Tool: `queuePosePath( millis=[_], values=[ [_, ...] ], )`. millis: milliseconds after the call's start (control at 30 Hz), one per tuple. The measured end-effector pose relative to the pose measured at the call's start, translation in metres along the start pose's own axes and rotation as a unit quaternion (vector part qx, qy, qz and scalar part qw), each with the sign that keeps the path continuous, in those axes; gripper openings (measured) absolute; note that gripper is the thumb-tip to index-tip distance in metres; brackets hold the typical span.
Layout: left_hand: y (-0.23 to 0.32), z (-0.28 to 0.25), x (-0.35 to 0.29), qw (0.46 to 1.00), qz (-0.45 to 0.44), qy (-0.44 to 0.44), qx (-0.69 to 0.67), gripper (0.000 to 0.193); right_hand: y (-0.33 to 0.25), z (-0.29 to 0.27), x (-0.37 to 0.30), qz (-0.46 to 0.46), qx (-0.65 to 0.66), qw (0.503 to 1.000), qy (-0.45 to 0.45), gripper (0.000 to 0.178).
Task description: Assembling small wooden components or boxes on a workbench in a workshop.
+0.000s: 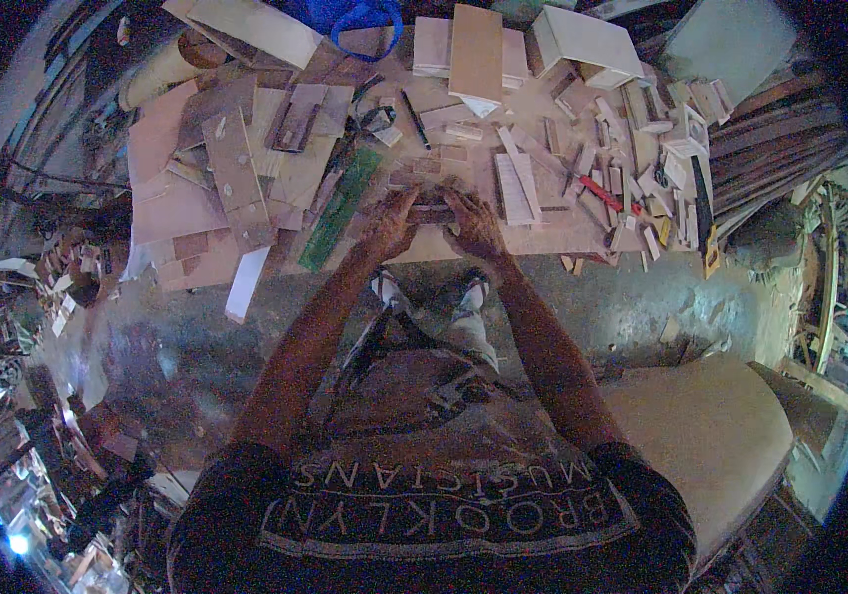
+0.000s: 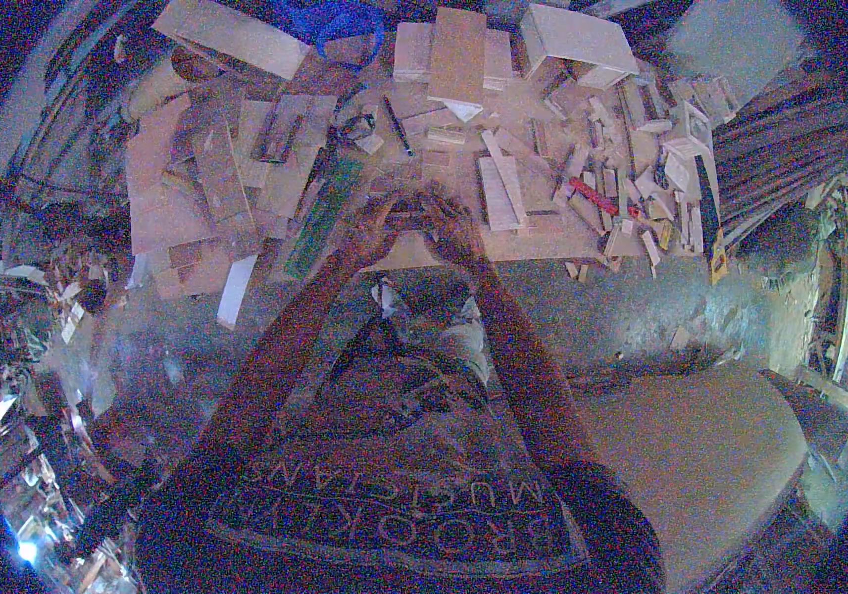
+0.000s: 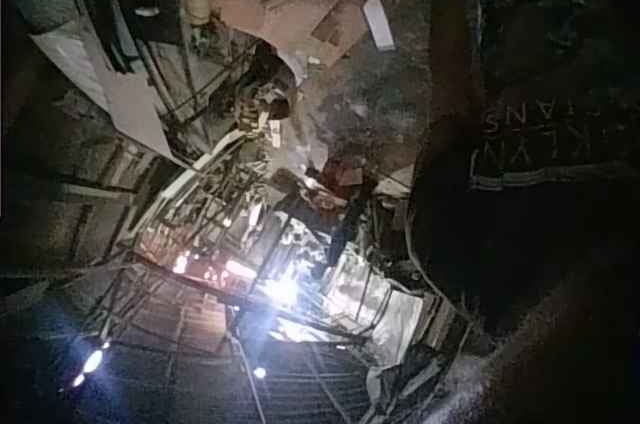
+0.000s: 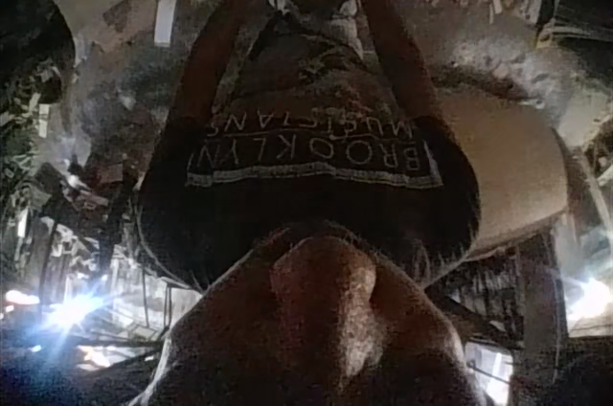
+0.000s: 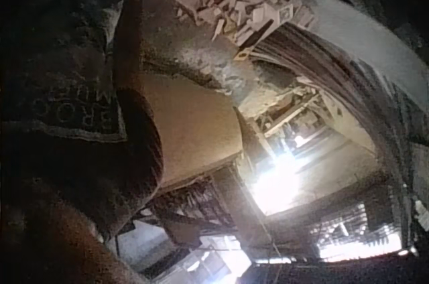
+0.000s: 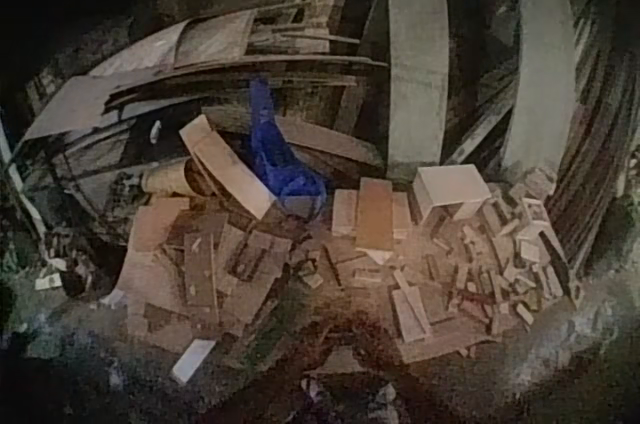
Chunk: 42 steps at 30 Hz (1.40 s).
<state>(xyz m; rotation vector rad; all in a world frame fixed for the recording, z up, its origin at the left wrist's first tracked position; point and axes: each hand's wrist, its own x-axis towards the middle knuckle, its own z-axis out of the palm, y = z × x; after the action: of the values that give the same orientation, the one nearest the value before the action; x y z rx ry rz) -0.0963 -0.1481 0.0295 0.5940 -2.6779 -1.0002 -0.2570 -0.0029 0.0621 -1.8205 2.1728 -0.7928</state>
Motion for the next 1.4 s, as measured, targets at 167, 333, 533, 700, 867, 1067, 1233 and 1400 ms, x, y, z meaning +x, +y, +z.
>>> queuePosePath(
  millis=[167,333,533,700,867,1067,1233,1400],
  values=[
    [-0.003,0.007,0.001,1.000,-0.001,0.019,0.013,0.052,-0.003,-0.001,0.001,-0.004,-0.019,1.000,-0.010,0.070],
    [-0.012,0.018,0.001,0.994,0.078,0.066,0.027,0.068,0.003,0.003,0.001,0.037,0.018,0.999,-0.012,0.072],
    [-0.010,0.021,0.005,0.994,0.076,0.063,0.034,0.070,0.006,0.001,0.000,0.038,0.012,0.999,-0.016,0.069],
    [-0.022,0.021,-0.003,0.995,0.058,0.058,0.058,0.069,-0.007,0.004,0.003,0.030,-0.007,0.999,0.009,0.067],
    [-0.014,0.019,0.001,0.998,0.025,0.008,0.060,0.069,-0.001,0.005,-0.002,0.037,-0.029,0.999,0.019,0.064],
    [-0.042,0.024,-0.002,0.997,-0.039,-0.062,0.032,0.064,-0.007,0.003,0.009,0.055,-0.047,0.997,-0.030,0.065],
    [-0.008,0.021,-0.001,0.996,0.008,-0.036,0.077,0.058,0.010,0.004,-0.003,0.037,-0.055,0.998,-0.021,0.064],
    [-0.002,0.010,-0.007,0.994,0.058,0.011,0.094,0.061,0.010,0.005,0.005,-0.017,-0.046,0.998,-0.025,0.063]
  ],
)
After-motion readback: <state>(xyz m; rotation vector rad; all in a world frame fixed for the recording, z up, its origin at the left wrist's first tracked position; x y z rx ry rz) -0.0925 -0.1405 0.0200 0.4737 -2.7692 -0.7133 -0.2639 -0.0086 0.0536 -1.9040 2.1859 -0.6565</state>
